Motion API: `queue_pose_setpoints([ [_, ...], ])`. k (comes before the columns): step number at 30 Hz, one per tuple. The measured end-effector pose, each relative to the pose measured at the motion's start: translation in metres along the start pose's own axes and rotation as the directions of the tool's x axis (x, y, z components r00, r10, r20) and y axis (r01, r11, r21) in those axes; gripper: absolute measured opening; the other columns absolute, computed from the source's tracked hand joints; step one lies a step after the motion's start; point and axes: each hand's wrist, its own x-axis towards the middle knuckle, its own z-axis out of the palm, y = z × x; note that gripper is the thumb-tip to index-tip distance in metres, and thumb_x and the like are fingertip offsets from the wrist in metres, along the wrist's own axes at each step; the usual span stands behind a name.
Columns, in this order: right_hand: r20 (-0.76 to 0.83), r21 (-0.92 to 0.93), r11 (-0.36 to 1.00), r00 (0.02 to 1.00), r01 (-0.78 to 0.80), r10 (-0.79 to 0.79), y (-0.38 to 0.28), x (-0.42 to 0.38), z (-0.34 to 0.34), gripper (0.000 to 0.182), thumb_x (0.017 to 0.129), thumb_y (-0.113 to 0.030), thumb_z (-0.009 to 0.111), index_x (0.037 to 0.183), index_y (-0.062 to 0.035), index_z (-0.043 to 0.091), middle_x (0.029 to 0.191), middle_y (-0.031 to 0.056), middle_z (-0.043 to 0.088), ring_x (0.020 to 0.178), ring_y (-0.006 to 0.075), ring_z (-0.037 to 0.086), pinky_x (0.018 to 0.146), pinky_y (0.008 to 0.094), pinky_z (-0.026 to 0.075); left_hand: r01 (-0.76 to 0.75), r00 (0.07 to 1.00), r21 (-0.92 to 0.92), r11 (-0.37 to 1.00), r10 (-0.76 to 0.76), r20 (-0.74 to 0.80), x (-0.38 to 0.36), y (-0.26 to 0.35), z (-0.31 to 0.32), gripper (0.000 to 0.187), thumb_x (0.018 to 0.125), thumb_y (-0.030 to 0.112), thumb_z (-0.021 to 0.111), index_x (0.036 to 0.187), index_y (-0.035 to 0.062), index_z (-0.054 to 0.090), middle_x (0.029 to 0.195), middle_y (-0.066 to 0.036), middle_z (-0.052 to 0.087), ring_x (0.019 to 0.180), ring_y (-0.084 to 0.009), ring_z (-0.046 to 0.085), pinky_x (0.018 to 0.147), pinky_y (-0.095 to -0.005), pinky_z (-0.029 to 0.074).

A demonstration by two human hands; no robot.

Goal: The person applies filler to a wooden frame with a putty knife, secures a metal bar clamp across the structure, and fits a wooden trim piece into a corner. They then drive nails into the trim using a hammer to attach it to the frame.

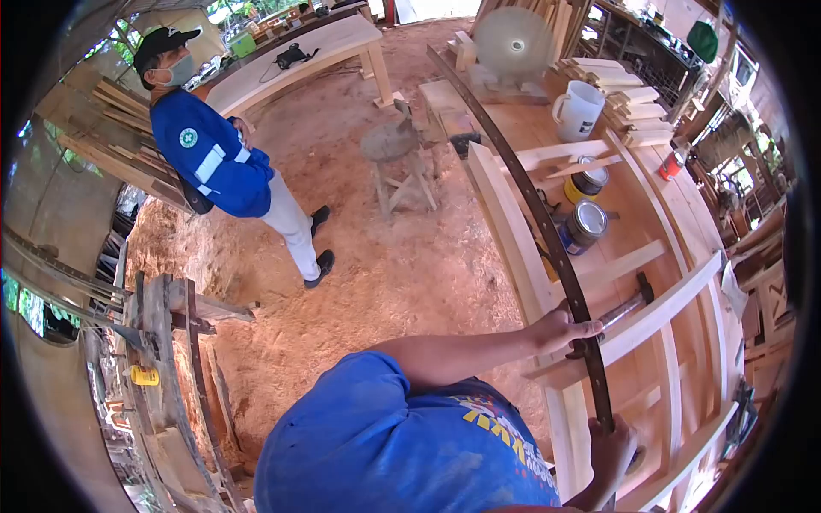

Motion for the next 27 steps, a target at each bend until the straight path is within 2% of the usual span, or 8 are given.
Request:
queue_pose_setpoints([
  [2,-0.063,-0.047,0.998,0.997,0.046,-0.049,0.007,-0.004,0.007,0.030,0.079,-0.029,0.084,0.081,-0.0033,0.068,0.072,0.0207,0.064,0.074,0.0444,0.063,0.070,0.0559,0.046,0.038,0.999,0.053,0.998,-0.039,0.021,-0.003,-0.008,0.002,0.073,0.094,0.038,0.079,0.136,-0.0031,0.036,0.098,-0.004,0.064,0.088,-0.0101,0.064,0.076,-0.0241,0.051],
  [6,-0.062,-0.050,0.998,0.997,0.035,-0.038,0.009,-0.005,0.007,0.030,0.079,-0.030,0.083,0.081,-0.0046,0.069,0.073,0.0194,0.065,0.075,0.0443,0.063,0.070,0.0555,0.047,0.033,0.998,0.136,0.990,-0.039,0.039,0.002,-0.008,-0.003,0.055,0.095,0.032,0.078,0.121,0.0007,0.041,0.096,-0.005,0.064,0.078,-0.0075,0.062,0.065,-0.0240,0.050],
  [9,-0.034,-0.020,0.999,0.998,0.043,-0.043,0.008,-0.004,0.003,0.029,0.079,-0.030,0.083,0.080,-0.0053,0.068,0.073,0.0184,0.065,0.075,0.0442,0.063,0.070,0.0554,0.047,0.013,0.999,0.010,1.000,-0.013,0.030,0.000,-0.006,0.002,0.052,0.095,0.030,0.078,0.119,0.0005,0.042,0.094,-0.006,0.064,0.077,-0.0086,0.061,0.065,-0.0247,0.050],
  [11,-0.002,0.008,1.000,1.000,0.030,-0.030,0.010,-0.002,0.004,0.028,0.080,-0.029,0.082,0.080,-0.0054,0.068,0.073,0.0180,0.065,0.076,0.0441,0.063,0.070,0.0556,0.046,0.017,1.000,0.018,1.000,-0.017,0.007,0.000,-0.004,0.005,0.050,0.095,0.028,0.078,0.118,0.0004,0.042,0.093,-0.006,0.063,0.076,-0.0086,0.061,0.065,-0.0248,0.050],
  [18,-0.042,-0.039,0.995,0.995,0.087,-0.089,0.020,0.002,0.007,0.025,0.079,-0.025,0.082,0.081,-0.0041,0.070,0.074,0.0193,0.067,0.074,0.0433,0.064,0.070,0.0545,0.047,0.049,0.997,0.045,0.998,-0.047,-0.054,0.005,0.002,0.012,0.044,0.094,0.022,0.076,0.116,0.0013,0.044,0.090,-0.005,0.064,0.075,-0.0092,0.062,0.063,-0.0251,0.050],
  [23,-0.011,-0.049,0.996,0.998,0.068,-0.069,0.014,0.002,0.002,0.024,0.081,-0.027,0.081,0.084,-0.0044,0.072,0.077,0.0193,0.068,0.078,0.0426,0.065,0.073,0.0536,0.048,-0.029,0.999,0.027,0.999,0.030,-0.044,0.004,-0.007,0.012,0.044,0.094,0.026,0.076,0.115,0.0023,0.046,0.086,-0.003,0.063,0.070,-0.0081,0.061,0.058,-0.0237,0.048],
  [25,-0.053,-0.041,0.996,0.995,0.079,-0.082,0.017,-0.002,0.001,0.023,0.084,-0.027,0.080,0.088,-0.0057,0.073,0.078,0.0189,0.069,0.078,0.0420,0.066,0.073,0.0523,0.049,-0.083,0.994,0.041,0.996,0.086,-0.074,0.003,-0.010,0.015,0.045,0.094,0.027,0.077,0.115,0.0023,0.046,0.084,-0.002,0.062,0.069,-0.0072,0.060,0.058,-0.0233,0.048],
  [27,-0.100,-0.013,0.995,0.990,0.097,-0.098,0.025,-0.005,0.003,0.022,0.086,-0.027,0.078,0.090,-0.0067,0.073,0.077,0.0187,0.069,0.077,0.0414,0.066,0.072,0.0513,0.049,-0.051,0.994,0.086,0.995,0.059,-0.090,0.003,-0.017,0.016,0.048,0.095,0.034,0.075,0.116,0.0025,0.046,0.086,0.000,0.061,0.071,-0.0057,0.059,0.058,-0.0232,0.048],
])
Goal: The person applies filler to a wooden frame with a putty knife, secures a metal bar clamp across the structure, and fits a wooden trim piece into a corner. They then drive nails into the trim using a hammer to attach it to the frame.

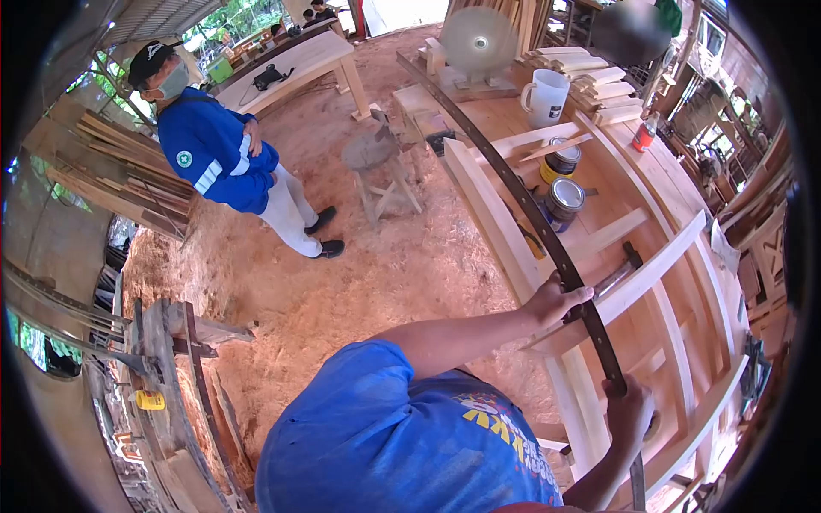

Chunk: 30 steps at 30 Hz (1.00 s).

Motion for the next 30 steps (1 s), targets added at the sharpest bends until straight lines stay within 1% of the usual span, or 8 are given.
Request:
queue_pose_setpoints([
  [8,-0.120,-0.090,0.994,0.992,-0.057,0.046,0.060,-0.048,0.001,0.022,0.092,-0.027,0.073,0.091,-0.0058,0.069,0.075,0.0205,0.066,0.081,0.0414,0.065,0.076,0.0511,0.046,-0.071,0.996,0.194,0.978,0.079,-0.037,-0.002,-0.018,0.011,0.071,0.097,0.043,0.072,0.138,-0.0042,0.039,0.105,-0.005,0.066,0.097,-0.0126,0.063,0.084,-0.0278,0.052],
  [13,-0.118,-0.081,0.973,0.971,-0.216,0.206,0.072,-0.076,-0.008,0.031,0.091,-0.034,0.073,0.100,-0.0041,0.068,0.098,0.0209,0.069,0.089,0.0446,0.066,0.078,0.0545,0.049,-0.117,0.993,-0.035,0.993,0.117,0.001,0.001,-0.030,0.020,0.040,0.098,0.037,0.072,0.110,-0.0011,0.066,0.096,0.001,0.068,0.091,-0.0090,0.063,0.080,-0.0277,0.052],
  [14,-0.253,-0.098,0.974,0.952,-0.205,0.175,0.076,-0.082,-0.003,0.033,0.089,-0.038,0.075,0.091,-0.0056,0.067,0.086,0.0202,0.069,0.086,0.0435,0.066,0.075,0.0541,0.049,-0.084,0.996,-0.025,0.996,0.083,-0.028,0.001,-0.030,0.019,0.036,0.098,0.036,0.072,0.102,0.0008,0.070,0.092,0.003,0.067,0.086,-0.0070,0.062,0.076,-0.0267,0.051],
  [16,-0.260,-0.139,0.942,0.929,-0.307,0.264,0.075,-0.089,-0.008,0.039,0.086,-0.045,0.076,0.089,-0.0067,0.068,0.085,0.0199,0.070,0.085,0.0444,0.067,0.075,0.0551,0.050,0.084,0.993,-0.009,0.996,-0.083,0.084,0.003,-0.023,0.008,0.067,0.095,0.038,0.076,0.137,-0.0056,0.047,0.122,-0.008,0.062,0.108,-0.0142,0.058,0.095,-0.0308,0.049],
  [19,-0.124,-0.153,0.881,0.893,-0.449,0.433,0.075,-0.086,-0.018,0.048,0.084,-0.057,0.075,0.088,-0.0086,0.071,0.086,0.0211,0.072,0.085,0.0438,0.069,0.074,0.0548,0.052,0.239,0.970,0.021,0.971,-0.240,0.031,-0.011,0.003,0.013,0.062,0.094,0.043,0.076,0.129,-0.0034,0.054,0.113,-0.006,0.064,0.102,-0.0128,0.060,0.086,-0.0310,0.051],
  [22,-0.181,-0.155,0.901,0.908,-0.406,0.378,0.081,-0.089,-0.014,0.045,0.083,-0.054,0.077,0.087,-0.0097,0.074,0.083,0.0194,0.072,0.082,0.0429,0.069,0.074,0.0535,0.052,0.302,0.950,0.117,0.946,-0.309,0.049,-0.003,0.004,0.000,0.056,0.094,0.060,0.067,0.117,0.0089,0.068,0.094,0.001,0.066,0.083,-0.0101,0.063,0.068,-0.0287,0.051],
  [24,-0.169,-0.116,0.882,0.884,-0.456,0.435,0.073,-0.087,-0.020,0.044,0.081,-0.055,0.079,0.087,-0.0110,0.076,0.083,0.0180,0.073,0.082,0.0410,0.070,0.074,0.0520,0.053,0.283,0.953,0.176,0.943,-0.297,0.057,0.001,0.004,-0.001,0.058,0.096,0.062,0.063,0.122,0.0103,0.066,0.100,-0.002,0.067,0.090,-0.0131,0.065,0.073,-0.0313,0.054],
  [30,-0.173,-0.071,0.903,0.897,-0.424,0.407,0.081,-0.088,-0.021,0.045,0.076,-0.057,0.083,0.092,-0.0146,0.080,0.081,0.0147,0.074,0.083,0.0368,0.072,0.077,0.0490,0.054,0.243,0.969,0.160,0.957,-0.247,0.009,0.005,0.007,0.007,0.039,0.100,0.052,0.061,0.098,0.0130,0.066,0.088,-0.001,0.068,0.080,-0.0138,0.069,0.065,-0.0312,0.057],
])
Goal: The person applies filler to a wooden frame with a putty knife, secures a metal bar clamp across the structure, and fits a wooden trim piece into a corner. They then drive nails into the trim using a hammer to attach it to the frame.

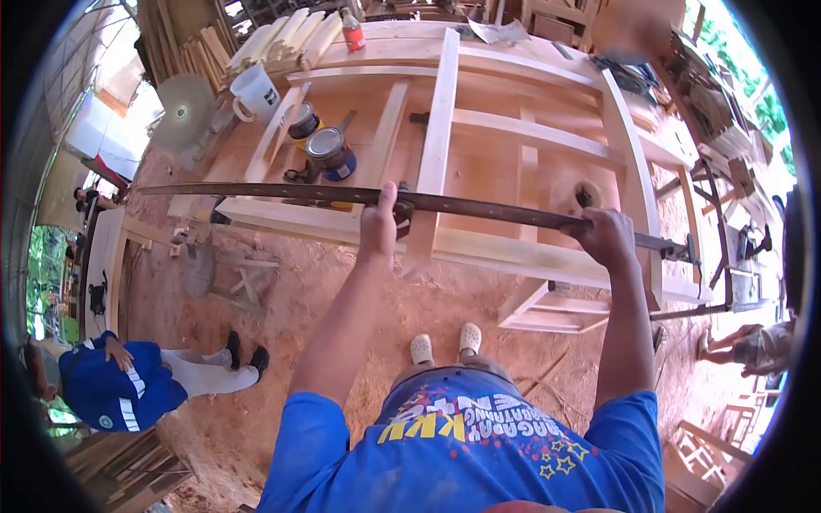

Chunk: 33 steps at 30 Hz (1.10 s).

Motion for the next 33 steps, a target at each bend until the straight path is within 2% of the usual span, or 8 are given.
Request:
queue_pose_setpoints([
  [9,-0.015,-0.058,0.998,1.000,0.017,-0.018,0.006,0.007,0.001,0.051,0.079,-0.065,0.077,0.089,-0.0149,0.079,0.082,0.0136,0.074,0.088,0.0362,0.071,0.079,0.0483,0.053,-0.012,1.000,0.040,0.999,0.013,-0.024,0.002,0.014,0.014,0.043,0.100,0.054,0.060,0.099,0.0108,0.066,0.090,-0.002,0.067,0.081,-0.0132,0.068,0.069,-0.0316,0.060],
  [15,0.010,-0.084,0.996,1.000,0.014,-0.013,0.004,0.007,0.001,0.060,0.080,-0.071,0.073,0.085,-0.0107,0.077,0.083,0.0140,0.074,0.088,0.0357,0.071,0.081,0.0483,0.054,-0.017,0.999,0.043,0.999,0.018,-0.032,0.004,0.004,0.010,0.041,0.097,0.058,0.064,0.105,0.0174,0.066,0.092,0.003,0.067,0.078,-0.0100,0.065,0.062,-0.0262,0.049],
  [22,-0.004,-0.012,0.999,0.999,-0.043,0.043,0.015,0.002,0.009,0.058,0.077,-0.072,0.075,0.077,-0.0141,0.075,0.081,0.0130,0.073,0.085,0.0360,0.072,0.077,0.0492,0.054,0.040,0.995,0.107,0.993,-0.030,-0.090,-0.010,0.007,0.008,0.055,0.098,0.058,0.064,0.129,0.0120,0.063,0.111,-0.007,0.068,0.089,-0.0160,0.066,0.069,-0.0305,0.051],
  [24,-0.063,0.022,1.000,0.998,-0.010,0.011,0.013,-0.001,0.002,0.059,0.075,-0.072,0.076,0.079,-0.0130,0.074,0.085,0.0113,0.073,0.092,0.0344,0.071,0.080,0.0473,0.053,-0.083,0.926,0.204,0.975,0.151,-0.346,-0.003,-0.007,-0.007,0.050,0.095,0.042,0.073,0.129,0.0066,0.061,0.116,-0.011,0.067,0.101,-0.0202,0.066,0.081,-0.0350,0.053],
  [26,-0.062,0.042,0.998,0.997,-0.035,0.038,0.014,-0.001,0.001,0.058,0.074,-0.070,0.077,0.081,-0.0132,0.074,0.086,0.0111,0.072,0.095,0.0338,0.070,0.082,0.0465,0.053,-0.532,0.697,0.375,0.759,0.644,-0.316,-0.024,-0.010,0.010,0.049,0.091,0.032,0.077,0.128,0.0045,0.061,0.118,-0.010,0.067,0.109,-0.0226,0.064,0.088,-0.0375,0.052],
  [27,-0.070,0.044,0.998,0.997,-0.036,0.039,0.017,0.001,0.006,0.057,0.074,-0.070,0.078,0.081,-0.0133,0.075,0.085,0.0111,0.072,0.095,0.0338,0.070,0.082,0.0463,0.053,-0.695,0.490,0.447,0.563,0.826,-0.279,-0.037,-0.008,0.017,0.049,0.089,0.027,0.079,0.127,0.0034,0.060,0.119,-0.009,0.066,0.113,-0.0239,0.062,0.092,-0.0388,0.051],
  [30,-0.047,0.071,0.997,0.999,-0.024,0.027,0.018,-0.002,0.009,0.054,0.074,-0.067,0.079,0.083,-0.0141,0.075,0.086,0.0108,0.073,0.094,0.0336,0.071,0.083,0.0457,0.052,-0.797,0.601,0.439,0.415,0.620,0.505,-0.062,0.015,0.053,0.044,0.090,0.022,0.077,0.124,0.0004,0.061,0.122,-0.014,0.065,0.116,-0.0310,0.061,0.097,-0.0383,0.051],
  [33,-0.018,0.144,0.990,1.000,0.003,-0.001,0.024,0.001,0.015,0.051,0.075,-0.065,0.079,0.085,-0.0156,0.076,0.087,0.0106,0.074,0.092,0.0336,0.071,0.083,0.0462,0.053,-0.852,0.449,0.521,-0.041,0.453,0.770,-0.084,0.029,0.136,0.050,0.082,0.025,0.082,0.124,0.0049,0.063,0.120,-0.015,0.066,0.113,-0.0363,0.063,0.099,-0.0447,0.050],
])
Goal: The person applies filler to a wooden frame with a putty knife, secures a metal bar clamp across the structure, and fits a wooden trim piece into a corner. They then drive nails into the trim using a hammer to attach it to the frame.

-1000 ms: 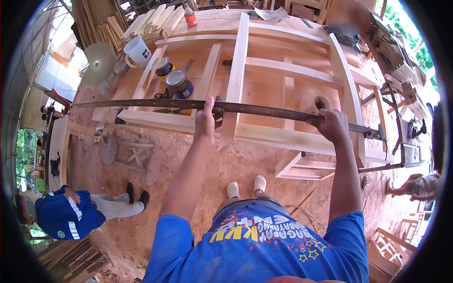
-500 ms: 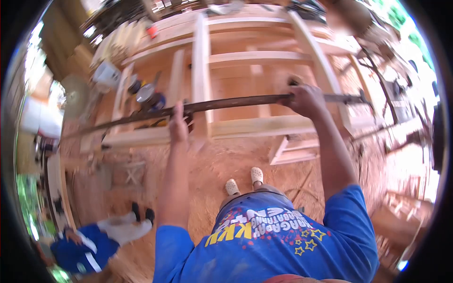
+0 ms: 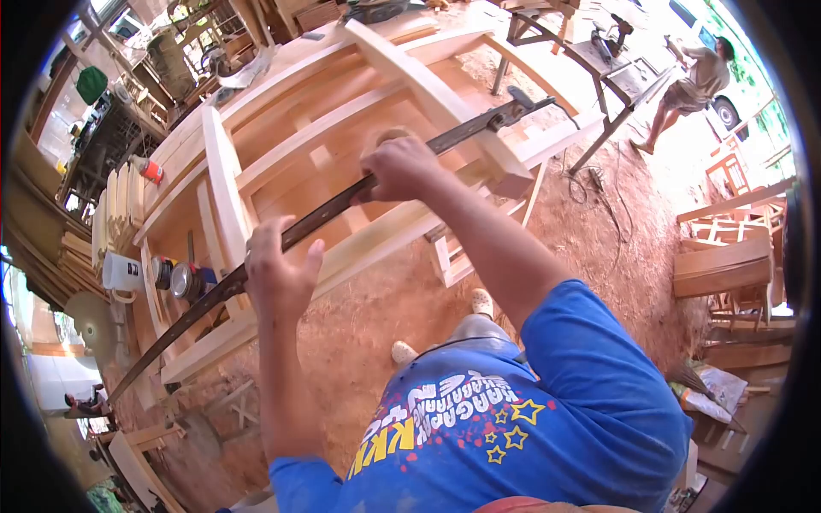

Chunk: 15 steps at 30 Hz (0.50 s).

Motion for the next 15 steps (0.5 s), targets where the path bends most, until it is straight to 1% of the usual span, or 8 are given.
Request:
queue_pose_setpoints([
  [3,-0.052,0.033,0.996,0.996,0.080,-0.078,0.013,-0.006,-0.002,0.041,0.076,-0.055,0.082,0.088,-0.0164,0.074,0.084,0.0119,0.073,0.084,0.0360,0.072,0.075,0.0497,0.056,-0.056,0.976,0.054,0.997,0.043,0.213,0.043,0.011,0.047,0.055,0.081,0.034,0.083,0.126,0.0070,0.064,0.123,-0.017,0.066,0.113,-0.0386,0.064,0.098,-0.0474,0.051],
  [6,-0.048,0.119,0.960,0.968,0.252,-0.248,0.039,-0.005,0.005,0.030,0.075,-0.035,0.082,0.090,-0.0122,0.070,0.092,0.0113,0.071,0.092,0.0356,0.071,0.079,0.0486,0.056,0.145,0.840,0.256,0.956,-0.255,0.479,0.081,0.061,0.065,0.053,0.083,0.053,0.078,0.118,0.0143,0.071,0.112,-0.016,0.072,0.109,-0.0360,0.069,0.092,-0.0492,0.053],
  [7,-0.158,0.125,0.931,0.933,0.343,-0.323,0.045,-0.022,-0.013,0.029,0.075,-0.026,0.082,0.096,-0.0099,0.070,0.103,0.0115,0.068,0.105,0.0335,0.067,0.087,0.0466,0.054,0.196,0.772,0.343,0.919,-0.361,0.524,0.090,0.074,0.071,0.052,0.084,0.057,0.076,0.115,0.0155,0.073,0.108,-0.016,0.073,0.107,-0.0357,0.069,0.091,-0.0495,0.054],
  [9,-0.489,0.203,0.855,0.806,0.477,-0.334,0.083,-0.056,-0.052,0.031,0.074,-0.016,0.082,0.100,-0.0076,0.069,0.108,0.0125,0.067,0.111,0.0327,0.063,0.092,0.0442,0.053,0.179,0.804,0.350,0.920,-0.342,0.486,0.095,0.064,0.085,0.051,0.085,0.063,0.073,0.108,0.0172,0.076,0.100,-0.016,0.075,0.102,-0.0369,0.070,0.089,-0.0490,0.055],
  [11,-0.586,0.380,0.832,0.801,0.403,-0.120,0.153,-0.086,-0.079,0.025,0.075,-0.020,0.080,0.096,-0.0121,0.070,0.103,0.0109,0.067,0.105,0.0358,0.060,0.097,0.0464,0.044,0.177,0.825,0.391,0.903,-0.353,0.441,0.089,0.046,0.094,0.054,0.086,0.069,0.068,0.102,0.0179,0.077,0.096,-0.014,0.076,0.098,-0.0376,0.071,0.086,-0.0481,0.055],
  [12,-0.605,0.263,0.938,0.796,0.225,-0.021,0.200,-0.097,-0.082,0.030,0.075,-0.017,0.080,0.102,-0.0089,0.070,0.104,0.0136,0.067,0.103,0.0362,0.060,0.096,0.0467,0.045,0.171,0.832,0.423,0.890,-0.361,0.421,0.087,0.043,0.100,0.057,0.086,0.072,0.065,0.099,0.0178,0.078,0.096,-0.013,0.076,0.097,-0.0378,0.071,0.085,-0.0476,0.055],
  [14,-0.668,0.104,0.994,0.738,-0.026,0.090,0.280,-0.116,-0.101,0.041,0.080,-0.014,0.081,0.117,-0.0005,0.069,0.113,0.0197,0.068,0.104,0.0402,0.061,0.093,0.0494,0.047,0.266,0.702,0.441,0.857,-0.486,0.521,0.103,0.061,0.094,0.058,0.087,0.073,0.063,0.097,0.0187,0.078,0.096,-0.012,0.076,0.096,-0.0371,0.070,0.082,-0.0475,0.054],
  [15,-0.565,0.082,0.972,0.793,-0.222,0.228,0.328,-0.130,-0.094,0.048,0.088,-0.021,0.078,0.127,0.0022,0.063,0.119,0.0244,0.066,0.111,0.0417,0.062,0.097,0.0494,0.048,0.260,0.693,0.456,0.851,-0.493,0.526,0.106,0.065,0.096,0.057,0.087,0.073,0.063,0.098,0.0195,0.078,0.095,-0.012,0.076,0.096,-0.0369,0.071,0.082,-0.0478,0.054],
])
